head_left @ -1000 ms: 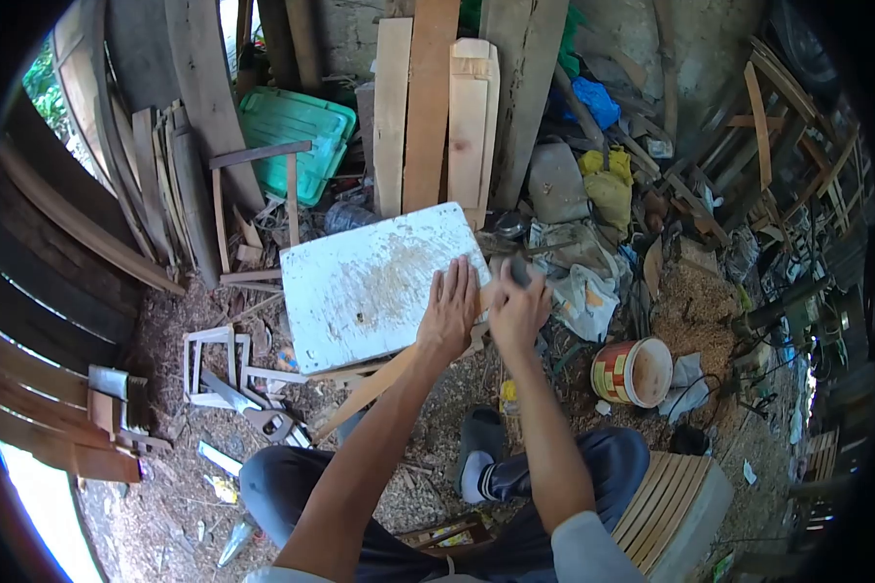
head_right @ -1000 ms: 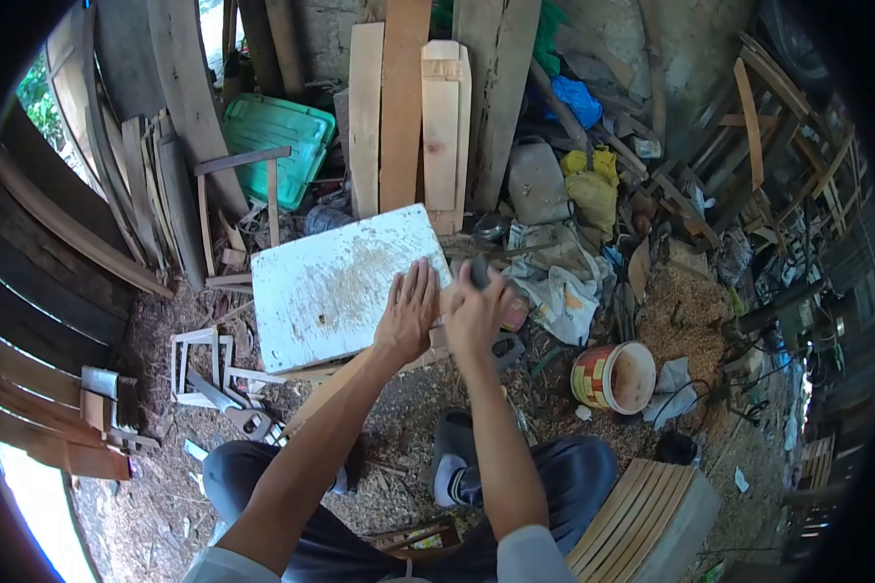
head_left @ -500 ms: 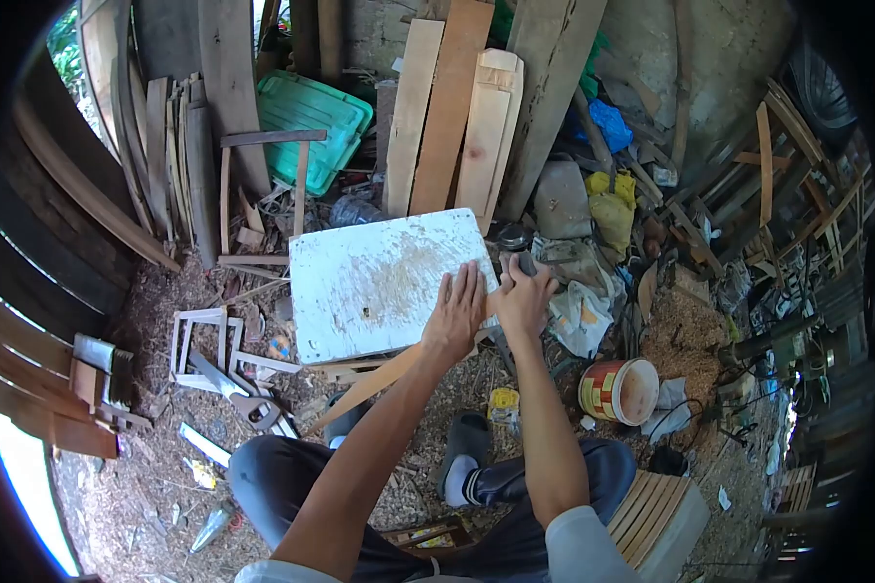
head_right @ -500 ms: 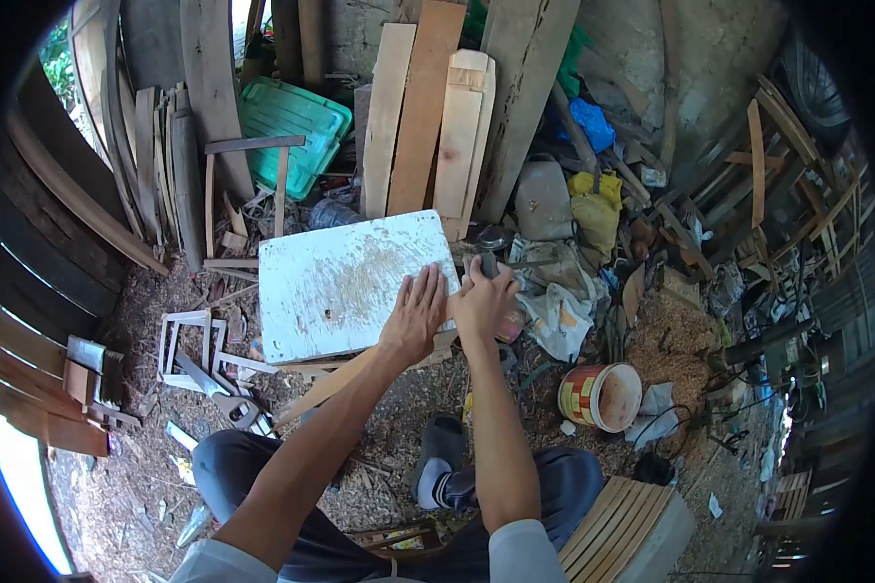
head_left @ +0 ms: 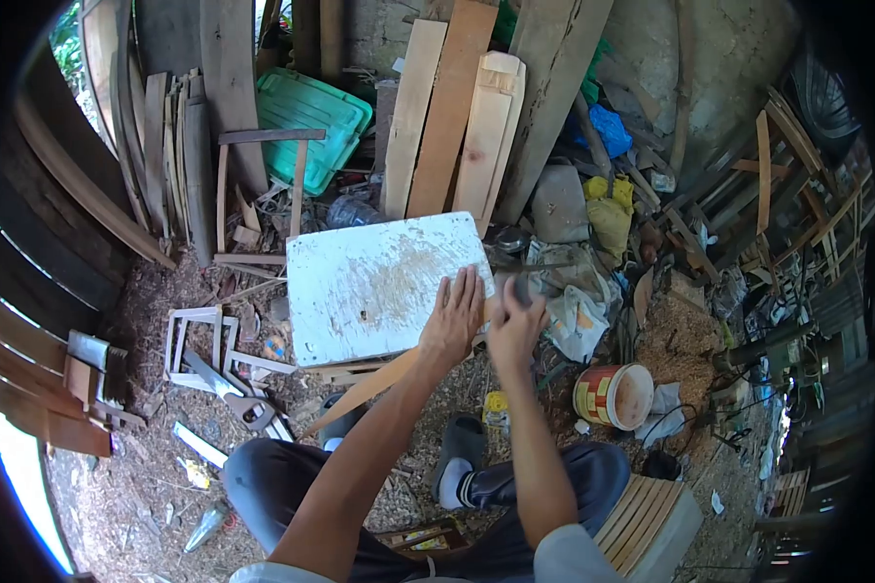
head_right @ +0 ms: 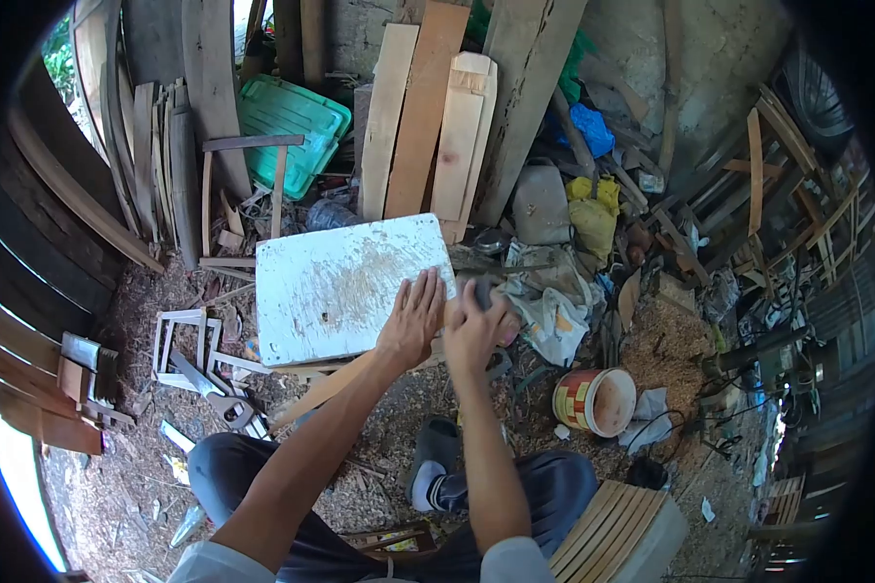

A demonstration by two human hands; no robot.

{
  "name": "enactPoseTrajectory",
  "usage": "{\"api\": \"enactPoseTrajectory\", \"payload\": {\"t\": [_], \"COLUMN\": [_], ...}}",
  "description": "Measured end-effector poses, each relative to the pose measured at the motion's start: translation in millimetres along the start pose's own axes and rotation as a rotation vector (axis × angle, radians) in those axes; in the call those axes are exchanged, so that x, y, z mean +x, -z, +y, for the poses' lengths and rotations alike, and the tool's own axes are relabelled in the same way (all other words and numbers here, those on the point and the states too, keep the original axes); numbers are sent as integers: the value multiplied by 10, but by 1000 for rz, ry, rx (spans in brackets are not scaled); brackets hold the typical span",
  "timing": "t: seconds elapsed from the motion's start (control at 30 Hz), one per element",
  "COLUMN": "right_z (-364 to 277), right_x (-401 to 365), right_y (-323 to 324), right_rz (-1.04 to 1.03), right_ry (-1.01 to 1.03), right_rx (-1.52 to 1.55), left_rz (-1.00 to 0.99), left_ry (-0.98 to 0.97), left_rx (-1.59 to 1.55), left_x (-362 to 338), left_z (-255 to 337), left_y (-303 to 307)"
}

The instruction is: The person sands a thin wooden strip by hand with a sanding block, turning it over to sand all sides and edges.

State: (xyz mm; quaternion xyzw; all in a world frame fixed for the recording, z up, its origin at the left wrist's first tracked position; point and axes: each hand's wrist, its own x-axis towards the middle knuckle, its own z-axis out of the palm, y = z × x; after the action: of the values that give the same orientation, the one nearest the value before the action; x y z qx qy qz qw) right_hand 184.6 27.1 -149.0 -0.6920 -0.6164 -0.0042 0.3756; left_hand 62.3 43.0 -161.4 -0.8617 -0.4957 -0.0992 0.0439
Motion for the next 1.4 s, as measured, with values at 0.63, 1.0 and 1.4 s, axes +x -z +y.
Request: {"api": "enactPoseTrajectory", "payload": {"t": [0.63,1.0,1.4], "right_z": [438,340,137], "right_x": [134,53,364], "right_y": [-154,-24,137], "right_rz": [-19,21,-132], "right_ry": [-59,35,90], "right_rx": [82,-36,-112], "left_rz": [25,10,-23], "left_ry": [-10,-9,-3], "left_rx": [-32,-22,-54], "left_x": [-25,-20,-49], "left_z": [-6,-6,13], "left_y": [16,30,-1]}}
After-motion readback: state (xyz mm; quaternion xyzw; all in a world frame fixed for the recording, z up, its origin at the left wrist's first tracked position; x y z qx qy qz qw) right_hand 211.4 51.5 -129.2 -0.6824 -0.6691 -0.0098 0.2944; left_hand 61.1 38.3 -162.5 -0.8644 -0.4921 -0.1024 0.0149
